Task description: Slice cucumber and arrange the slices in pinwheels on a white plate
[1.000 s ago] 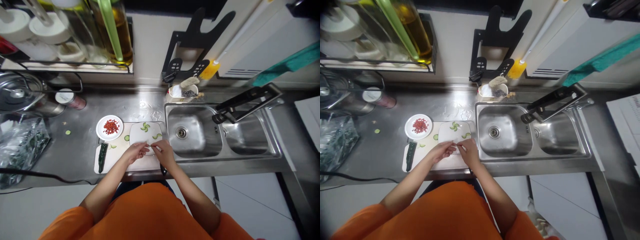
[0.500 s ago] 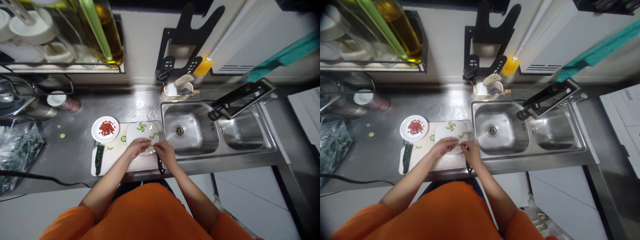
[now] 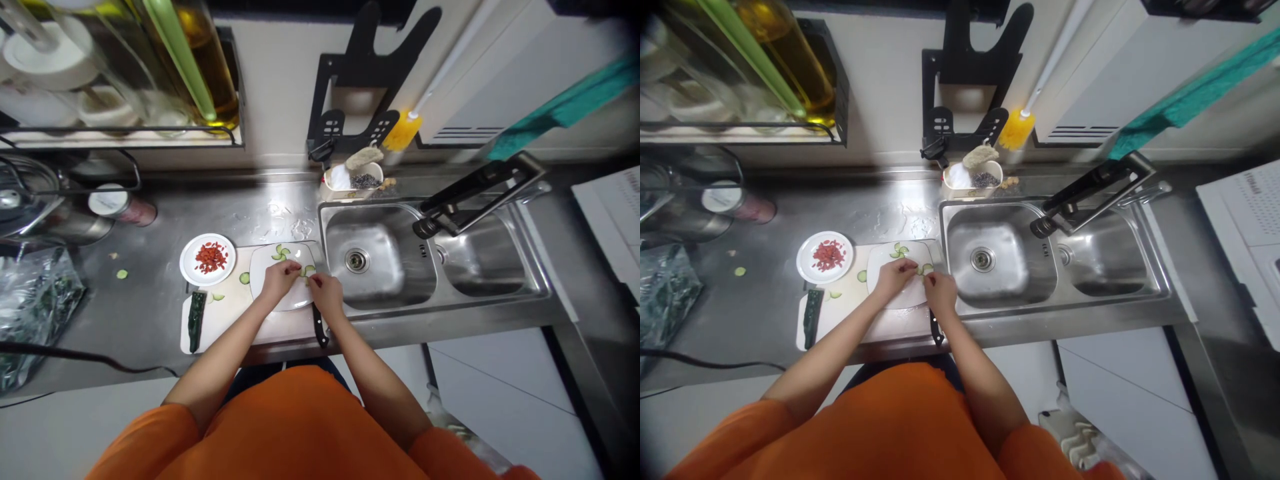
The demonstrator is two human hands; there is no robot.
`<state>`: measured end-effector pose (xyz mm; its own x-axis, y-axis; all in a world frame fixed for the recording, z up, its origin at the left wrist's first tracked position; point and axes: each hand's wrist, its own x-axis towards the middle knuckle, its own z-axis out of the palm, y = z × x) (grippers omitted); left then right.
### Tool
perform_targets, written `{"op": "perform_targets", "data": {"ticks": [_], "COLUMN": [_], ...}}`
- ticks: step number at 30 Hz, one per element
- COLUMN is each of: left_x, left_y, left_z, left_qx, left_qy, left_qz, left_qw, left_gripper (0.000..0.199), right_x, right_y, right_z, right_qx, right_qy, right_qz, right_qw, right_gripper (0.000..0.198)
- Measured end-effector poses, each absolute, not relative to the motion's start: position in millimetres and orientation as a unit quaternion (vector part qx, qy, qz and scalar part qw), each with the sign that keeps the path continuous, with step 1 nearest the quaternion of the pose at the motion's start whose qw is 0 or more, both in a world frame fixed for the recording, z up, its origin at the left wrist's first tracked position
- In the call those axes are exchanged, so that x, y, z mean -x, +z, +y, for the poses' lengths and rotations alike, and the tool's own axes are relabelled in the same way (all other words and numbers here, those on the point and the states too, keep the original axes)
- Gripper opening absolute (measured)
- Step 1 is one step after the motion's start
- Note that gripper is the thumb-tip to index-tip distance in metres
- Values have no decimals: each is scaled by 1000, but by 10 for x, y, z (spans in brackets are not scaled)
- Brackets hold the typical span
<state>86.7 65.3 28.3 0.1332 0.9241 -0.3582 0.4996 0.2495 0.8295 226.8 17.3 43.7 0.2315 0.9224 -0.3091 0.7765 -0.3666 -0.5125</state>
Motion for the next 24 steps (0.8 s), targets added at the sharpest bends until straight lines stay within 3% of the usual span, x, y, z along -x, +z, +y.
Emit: {"op": "perform_targets", "data": {"ticks": [24], "left_x": [-951], "left_y": [229], "left_z": [758], "left_qx": [-665], "left_qy": [202], "left_qz": [589], "left_qw": [413], "left_gripper": [21], "right_x": [-2222], "right_y": [465], "right_z": [268], "right_qx": [818], "right_qy": [284], "right_qz": [-498], "right_qw": [50], "right_gripper": [20]}}
